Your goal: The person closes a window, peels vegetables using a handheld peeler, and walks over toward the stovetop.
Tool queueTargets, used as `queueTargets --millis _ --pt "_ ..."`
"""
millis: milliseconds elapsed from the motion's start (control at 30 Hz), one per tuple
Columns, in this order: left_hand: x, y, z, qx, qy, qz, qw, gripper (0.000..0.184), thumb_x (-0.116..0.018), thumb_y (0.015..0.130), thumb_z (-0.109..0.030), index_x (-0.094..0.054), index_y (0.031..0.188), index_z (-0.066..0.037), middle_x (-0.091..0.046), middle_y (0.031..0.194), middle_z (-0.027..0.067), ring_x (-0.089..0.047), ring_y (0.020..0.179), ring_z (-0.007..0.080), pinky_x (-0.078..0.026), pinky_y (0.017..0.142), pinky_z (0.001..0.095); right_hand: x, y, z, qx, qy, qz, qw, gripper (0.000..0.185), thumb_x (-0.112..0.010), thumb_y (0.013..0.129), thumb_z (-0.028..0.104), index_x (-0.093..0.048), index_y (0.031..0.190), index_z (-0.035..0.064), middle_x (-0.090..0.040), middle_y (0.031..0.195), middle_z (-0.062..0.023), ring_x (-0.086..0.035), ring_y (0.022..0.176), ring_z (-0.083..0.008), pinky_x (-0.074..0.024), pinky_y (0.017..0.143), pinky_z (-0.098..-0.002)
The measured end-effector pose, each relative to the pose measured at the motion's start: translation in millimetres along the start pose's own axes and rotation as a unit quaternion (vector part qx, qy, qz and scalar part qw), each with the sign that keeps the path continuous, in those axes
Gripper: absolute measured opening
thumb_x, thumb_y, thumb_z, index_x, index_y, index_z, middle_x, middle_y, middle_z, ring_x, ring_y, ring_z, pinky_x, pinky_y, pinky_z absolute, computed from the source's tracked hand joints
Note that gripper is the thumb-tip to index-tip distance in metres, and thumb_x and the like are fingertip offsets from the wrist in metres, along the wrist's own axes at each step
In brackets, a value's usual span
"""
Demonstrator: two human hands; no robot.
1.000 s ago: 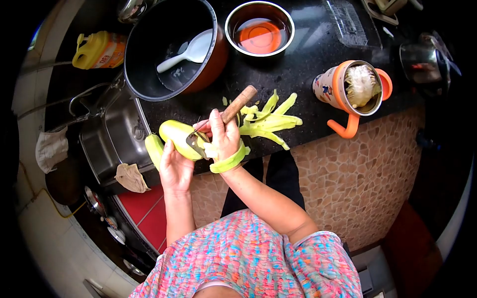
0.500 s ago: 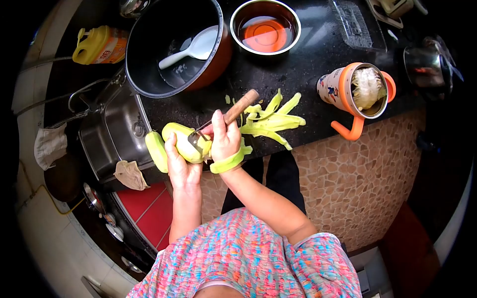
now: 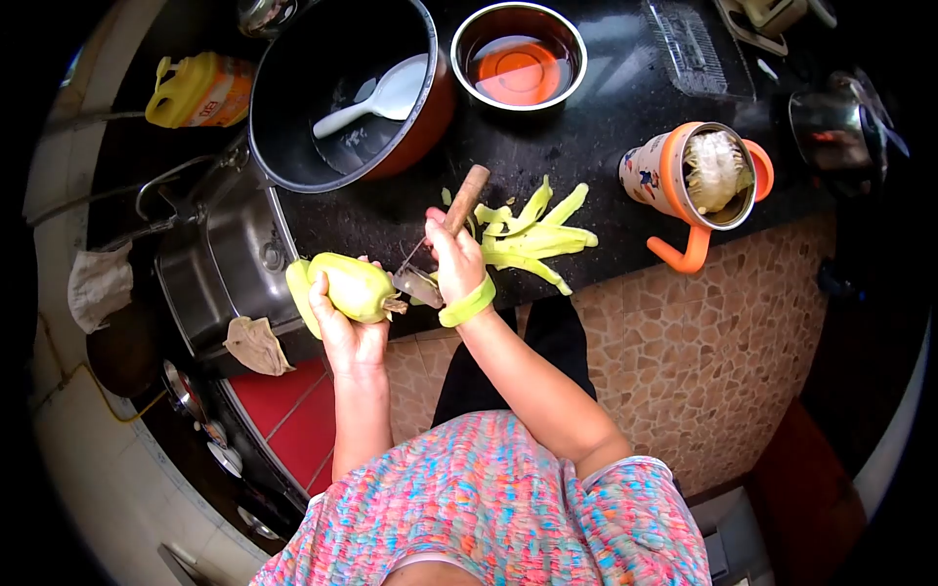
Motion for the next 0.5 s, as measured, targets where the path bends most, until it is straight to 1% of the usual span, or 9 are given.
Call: queueTargets --millis 33,133,200,233,267,333,367,467,500 --pt "-2 0 1 -0.001 -0.001 0.002 1.000 0.042 -0.060 0.086 -0.032 -0.047 0.114 -0.003 -0.059 0.101 0.0152 -0.060 0.092 0.0290 -0.052 0.083 0.0415 2 2 0 0.002 0.000 0.001 1.000 0.031 -0.049 0.093 0.029 -0.059 0.102 0.0014 -0.062 0.111 -0.0090 -0.057 0.096 -0.0122 -0.0449 0.080 -0.0247" --pt "-3 -3 3 0.012 -0.009 0.008 1.000 0.042 -0.060 0.086 -0.031 -0.047 0.114 -0.003 -0.058 0.102 0.0152 -0.060 0.093 0.0293 -0.052 0.083 0.0418 5 1 2 -0.002 0.080 0.035 0.996 0.030 -0.047 0.093 0.028 -0.060 0.093 0.0012 -0.057 0.124 -0.0105 -0.052 0.108 -0.0121 -0.0401 0.088 -0.0241" --pt "-3 -1 6 0.030 -0.029 0.006 0.999 0.041 -0.061 0.085 -0.030 -0.048 0.114 -0.003 -0.059 0.102 0.0151 -0.060 0.093 0.0294 -0.052 0.082 0.0422 5 -1 13 0.061 0.058 0.041 0.996 0.032 -0.045 0.093 0.030 -0.060 0.086 0.0020 -0.056 0.126 -0.0127 -0.053 0.108 -0.0137 -0.0414 0.085 -0.0250" --pt "-4 -1 6 0.030 -0.030 0.006 0.999 0.041 -0.061 0.085 -0.030 -0.048 0.114 -0.003 -0.059 0.102 0.0151 -0.060 0.093 0.0294 -0.052 0.082 0.0422 4 1 10 0.026 0.090 0.041 0.995 0.033 -0.045 0.094 0.029 -0.059 0.081 0.0026 -0.058 0.123 -0.0137 -0.056 0.102 -0.0155 -0.0428 0.081 -0.0248" --pt "-5 -1 7 0.032 -0.033 0.007 0.999 0.041 -0.061 0.085 -0.030 -0.048 0.114 -0.003 -0.059 0.102 0.0150 -0.060 0.093 0.0289 -0.052 0.083 0.0420 3 0 11 0.026 0.090 0.041 0.995 0.033 -0.045 0.094 0.029 -0.059 0.081 0.0026 -0.058 0.123 -0.0137 -0.056 0.102 -0.0155 -0.0428 0.081 -0.0248" --pt "-5 -1 9 0.035 -0.036 0.006 0.999 0.041 -0.061 0.085 -0.030 -0.048 0.114 -0.003 -0.059 0.103 0.0148 -0.060 0.093 0.0284 -0.051 0.084 0.0418 -5 -8 12 0.009 0.056 0.085 0.995 0.038 -0.046 0.094 0.030 -0.065 0.098 -0.0020 -0.064 0.111 -0.0100 -0.059 0.094 -0.0134 -0.0438 0.080 -0.0260" --pt "-6 0 10 0.036 -0.047 0.005 0.998 0.040 -0.061 0.085 -0.030 -0.049 0.112 -0.003 -0.059 0.102 0.0142 -0.060 0.093 0.0274 -0.051 0.085 0.0403 -10 -13 10 0.007 0.039 0.080 0.996 0.040 -0.046 0.094 0.032 -0.064 0.103 -0.0020 -0.066 0.103 -0.0074 -0.061 0.090 -0.0126 -0.0442 0.079 -0.0253" --pt "-11 -3 12 0.018 -0.028 -0.006 0.999 0.037 -0.060 0.086 -0.032 -0.052 0.108 -0.002 -0.060 0.099 0.0124 -0.060 0.091 0.0248 -0.050 0.085 0.0370 -26 -32 9 0.028 0.050 0.099 0.993 0.034 -0.052 0.095 0.029 -0.062 0.100 -0.0036 -0.066 0.097 -0.0084 -0.062 0.086 -0.0133 -0.0471 0.076 -0.0251" --pt "-14 -6 11 0.000 0.000 -0.014 1.000 0.037 -0.060 0.087 -0.033 -0.053 0.105 -0.002 -0.060 0.098 0.0114 -0.060 0.090 0.0233 -0.049 0.085 0.0353 -27 -37 15 0.079 -0.025 0.093 0.992 0.030 -0.055 0.094 0.026 -0.062 0.097 -0.0035 -0.066 0.091 -0.0087 -0.062 0.082 -0.0140 -0.0484 0.075 -0.0250"
Point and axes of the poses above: each hand's wrist, its own y-axis towards the middle knuckle, its own x-axis out of the back of the hand, z = x × y, the point moved 5 cm from there along y, towards the middle knuckle
